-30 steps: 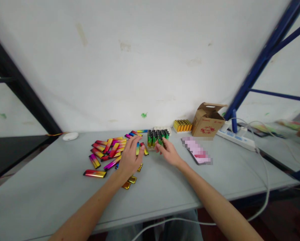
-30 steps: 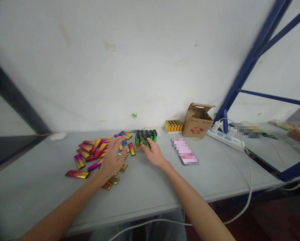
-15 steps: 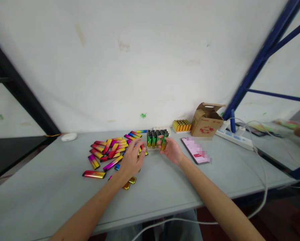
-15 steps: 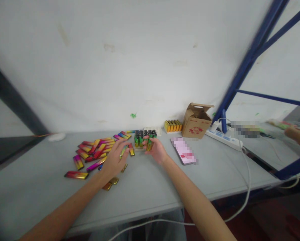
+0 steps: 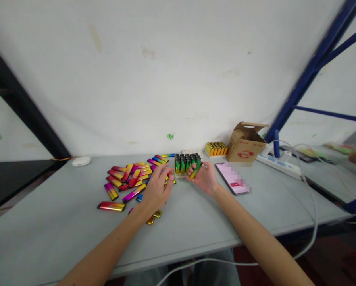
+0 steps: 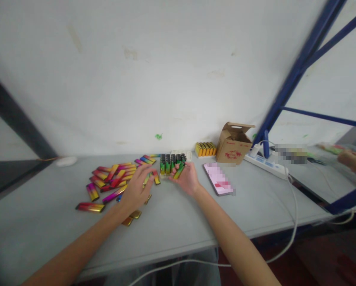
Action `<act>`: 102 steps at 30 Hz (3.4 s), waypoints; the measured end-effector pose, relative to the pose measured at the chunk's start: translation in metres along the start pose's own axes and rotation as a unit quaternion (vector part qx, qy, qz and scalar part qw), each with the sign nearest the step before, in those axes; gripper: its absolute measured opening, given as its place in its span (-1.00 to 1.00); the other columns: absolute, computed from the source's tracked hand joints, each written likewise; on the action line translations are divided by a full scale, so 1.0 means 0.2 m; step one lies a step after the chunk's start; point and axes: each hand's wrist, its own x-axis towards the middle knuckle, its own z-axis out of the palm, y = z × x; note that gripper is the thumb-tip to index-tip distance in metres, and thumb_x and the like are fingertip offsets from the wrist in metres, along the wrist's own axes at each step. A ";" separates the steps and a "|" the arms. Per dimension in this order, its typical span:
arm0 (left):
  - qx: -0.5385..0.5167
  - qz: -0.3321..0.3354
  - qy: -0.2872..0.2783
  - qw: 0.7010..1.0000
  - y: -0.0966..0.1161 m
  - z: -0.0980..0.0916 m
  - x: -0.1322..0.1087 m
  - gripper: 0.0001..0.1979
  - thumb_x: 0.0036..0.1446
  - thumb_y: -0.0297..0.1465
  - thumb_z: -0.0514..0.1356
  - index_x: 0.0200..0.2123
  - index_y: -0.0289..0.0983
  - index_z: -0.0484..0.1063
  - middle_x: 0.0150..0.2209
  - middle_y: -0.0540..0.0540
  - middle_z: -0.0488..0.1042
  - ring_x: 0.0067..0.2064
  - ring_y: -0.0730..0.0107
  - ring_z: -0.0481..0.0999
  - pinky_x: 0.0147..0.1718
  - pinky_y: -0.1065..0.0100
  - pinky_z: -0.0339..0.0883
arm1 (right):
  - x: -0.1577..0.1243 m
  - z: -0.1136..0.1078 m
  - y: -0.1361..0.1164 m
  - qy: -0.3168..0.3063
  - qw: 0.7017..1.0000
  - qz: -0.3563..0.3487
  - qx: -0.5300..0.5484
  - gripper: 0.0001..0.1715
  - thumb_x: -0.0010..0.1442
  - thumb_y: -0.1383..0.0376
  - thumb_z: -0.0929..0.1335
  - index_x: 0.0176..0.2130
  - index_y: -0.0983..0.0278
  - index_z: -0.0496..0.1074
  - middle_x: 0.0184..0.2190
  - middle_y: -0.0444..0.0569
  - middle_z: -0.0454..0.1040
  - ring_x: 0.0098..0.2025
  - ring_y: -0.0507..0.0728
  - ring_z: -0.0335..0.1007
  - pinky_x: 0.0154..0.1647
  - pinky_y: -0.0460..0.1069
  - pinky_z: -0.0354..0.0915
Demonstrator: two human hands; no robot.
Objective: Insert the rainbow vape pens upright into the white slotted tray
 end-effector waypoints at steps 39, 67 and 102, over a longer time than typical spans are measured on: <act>-0.013 0.019 -0.021 0.999 0.00 0.01 -0.01 -0.71 0.34 -0.32 -0.06 -0.02 -0.27 0.36 0.06 -0.23 0.36 0.15 0.17 0.32 0.17 0.05 0.20 | 0.00 0.03 0.06 0.018 0.998 0.038 -0.046 -0.63 0.18 0.03 0.20 -0.47 0.24 0.24 -0.56 -0.12 0.29 -0.45 0.09 0.29 -0.36 -0.02 0.28; -0.012 0.034 -0.036 0.999 0.01 0.00 0.01 -0.74 0.32 -0.33 -0.03 -0.18 -0.26 0.43 -0.03 -0.21 0.42 0.05 0.19 0.40 0.07 0.09 0.31 | 0.01 0.04 0.06 0.029 0.998 0.010 -0.055 -0.64 0.19 0.06 0.18 -0.47 0.24 0.24 -0.57 -0.12 0.26 -0.48 0.07 0.23 -0.37 -0.04 0.30; -0.011 0.035 -0.043 0.998 0.00 0.00 0.00 -0.74 0.32 -0.33 -0.04 -0.19 -0.26 0.43 -0.03 -0.21 0.42 0.05 0.19 0.40 0.08 0.11 0.30 | 0.00 0.06 0.09 0.051 0.995 0.059 -0.062 -0.74 0.17 0.18 0.14 -0.46 0.24 0.22 -0.61 -0.17 0.18 -0.56 0.04 0.14 -0.52 -0.08 0.19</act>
